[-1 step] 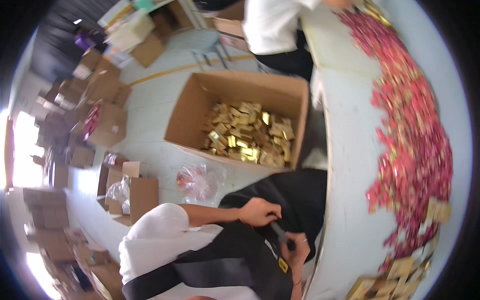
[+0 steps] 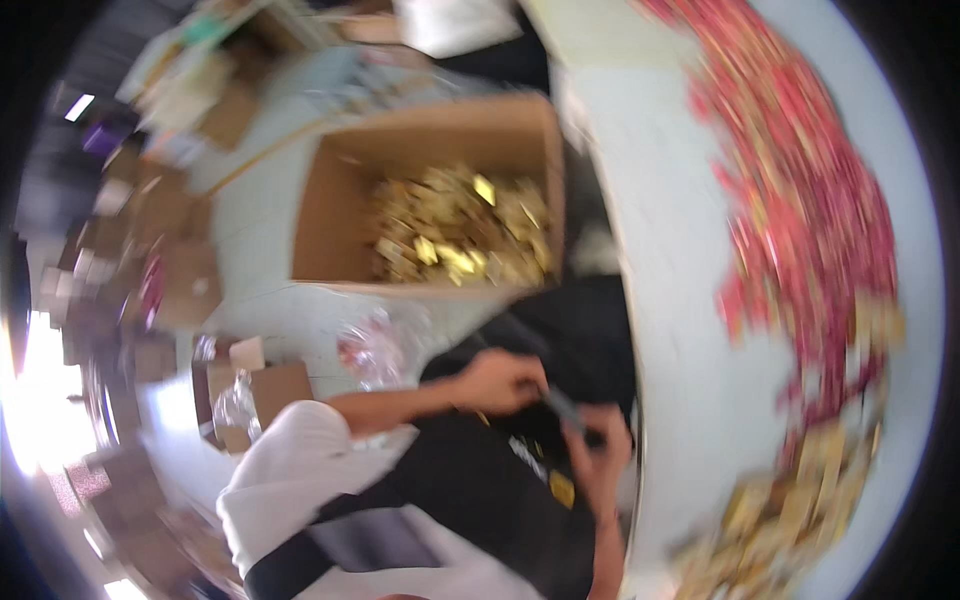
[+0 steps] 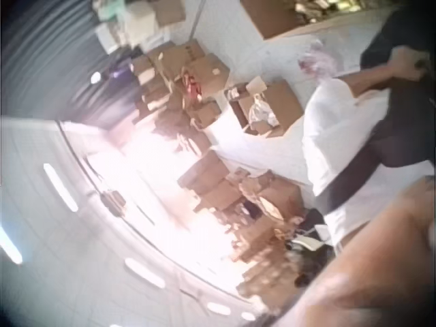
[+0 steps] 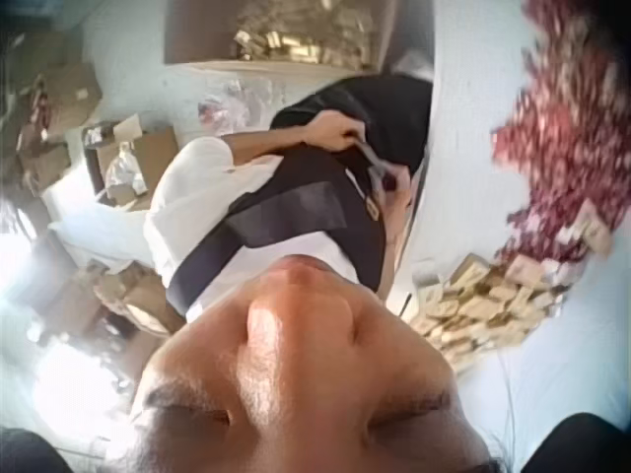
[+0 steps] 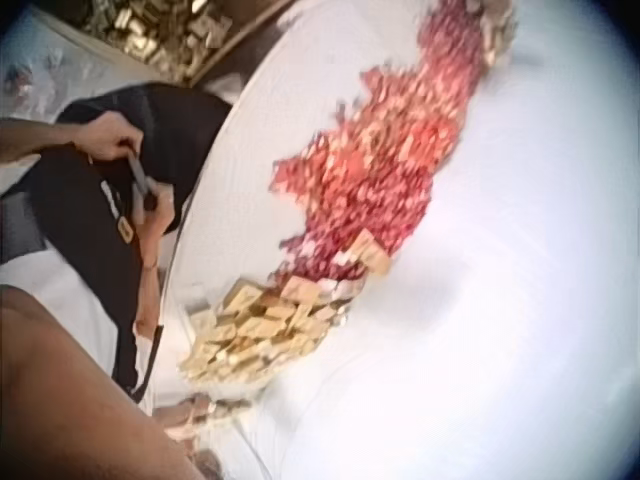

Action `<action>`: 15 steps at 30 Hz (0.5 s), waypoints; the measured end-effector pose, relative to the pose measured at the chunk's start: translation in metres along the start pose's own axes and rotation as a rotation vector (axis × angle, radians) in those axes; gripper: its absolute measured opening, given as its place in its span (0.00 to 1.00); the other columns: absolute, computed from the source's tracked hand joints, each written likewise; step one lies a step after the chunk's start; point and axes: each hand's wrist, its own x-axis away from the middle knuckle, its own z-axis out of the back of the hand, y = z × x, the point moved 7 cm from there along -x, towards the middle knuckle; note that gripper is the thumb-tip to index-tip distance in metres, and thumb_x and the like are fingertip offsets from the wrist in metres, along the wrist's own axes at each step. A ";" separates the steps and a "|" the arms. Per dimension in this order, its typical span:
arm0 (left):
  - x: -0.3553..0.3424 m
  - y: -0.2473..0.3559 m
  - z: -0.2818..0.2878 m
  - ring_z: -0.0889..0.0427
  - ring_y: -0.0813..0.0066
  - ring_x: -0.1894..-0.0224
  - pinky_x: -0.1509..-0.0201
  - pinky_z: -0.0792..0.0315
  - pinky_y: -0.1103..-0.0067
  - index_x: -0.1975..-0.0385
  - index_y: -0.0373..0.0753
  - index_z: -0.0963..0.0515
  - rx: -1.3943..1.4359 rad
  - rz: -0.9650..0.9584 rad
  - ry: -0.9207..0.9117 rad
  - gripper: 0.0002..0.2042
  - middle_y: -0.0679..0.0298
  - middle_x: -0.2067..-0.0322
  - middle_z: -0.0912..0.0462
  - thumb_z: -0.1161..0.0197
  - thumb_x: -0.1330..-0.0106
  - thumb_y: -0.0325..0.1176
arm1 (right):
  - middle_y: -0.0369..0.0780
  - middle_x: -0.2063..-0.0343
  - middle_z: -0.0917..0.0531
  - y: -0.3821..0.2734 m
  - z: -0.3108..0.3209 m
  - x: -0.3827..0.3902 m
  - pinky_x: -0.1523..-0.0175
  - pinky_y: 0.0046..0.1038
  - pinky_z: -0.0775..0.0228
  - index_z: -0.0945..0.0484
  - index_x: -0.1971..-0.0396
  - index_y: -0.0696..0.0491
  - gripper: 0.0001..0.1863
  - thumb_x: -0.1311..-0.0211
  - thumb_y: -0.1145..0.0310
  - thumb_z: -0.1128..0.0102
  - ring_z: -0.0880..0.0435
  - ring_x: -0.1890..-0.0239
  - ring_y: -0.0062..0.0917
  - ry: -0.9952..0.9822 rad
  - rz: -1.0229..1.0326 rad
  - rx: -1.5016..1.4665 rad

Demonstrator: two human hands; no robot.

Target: The person repeatedly picks up small pink-wrapped candies from a pile on a table, places them into small gold boxes, closes the boxes, and drops them into a cardboard box below. The process is repeated continuously.

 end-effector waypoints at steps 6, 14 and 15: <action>-0.007 -0.002 -0.049 0.26 0.81 0.52 0.44 0.34 0.83 0.45 0.31 0.26 0.853 0.197 -0.219 0.19 0.65 0.56 0.21 0.58 0.21 0.39 | 0.37 0.61 0.18 0.025 -0.005 -0.015 0.51 0.19 0.28 0.22 0.57 0.59 0.12 0.40 0.77 0.35 0.20 0.58 0.17 0.190 -0.395 -0.503; -0.032 -0.040 -0.077 0.22 0.82 0.58 0.49 0.29 0.81 0.53 0.34 0.24 0.839 0.358 -0.238 0.17 0.67 0.62 0.20 0.56 0.22 0.40 | 0.38 0.55 0.18 0.067 -0.024 -0.025 0.47 0.18 0.29 0.28 0.40 0.61 0.22 0.33 0.75 0.42 0.20 0.55 0.16 0.353 -0.531 -0.717; -0.031 -0.046 -0.080 0.22 0.82 0.60 0.51 0.28 0.81 0.55 0.34 0.24 0.847 0.389 -0.222 0.16 0.68 0.63 0.20 0.56 0.22 0.40 | 0.38 0.54 0.18 0.067 -0.024 -0.025 0.47 0.19 0.29 0.29 0.39 0.61 0.22 0.32 0.74 0.43 0.21 0.54 0.17 0.322 -0.543 -0.674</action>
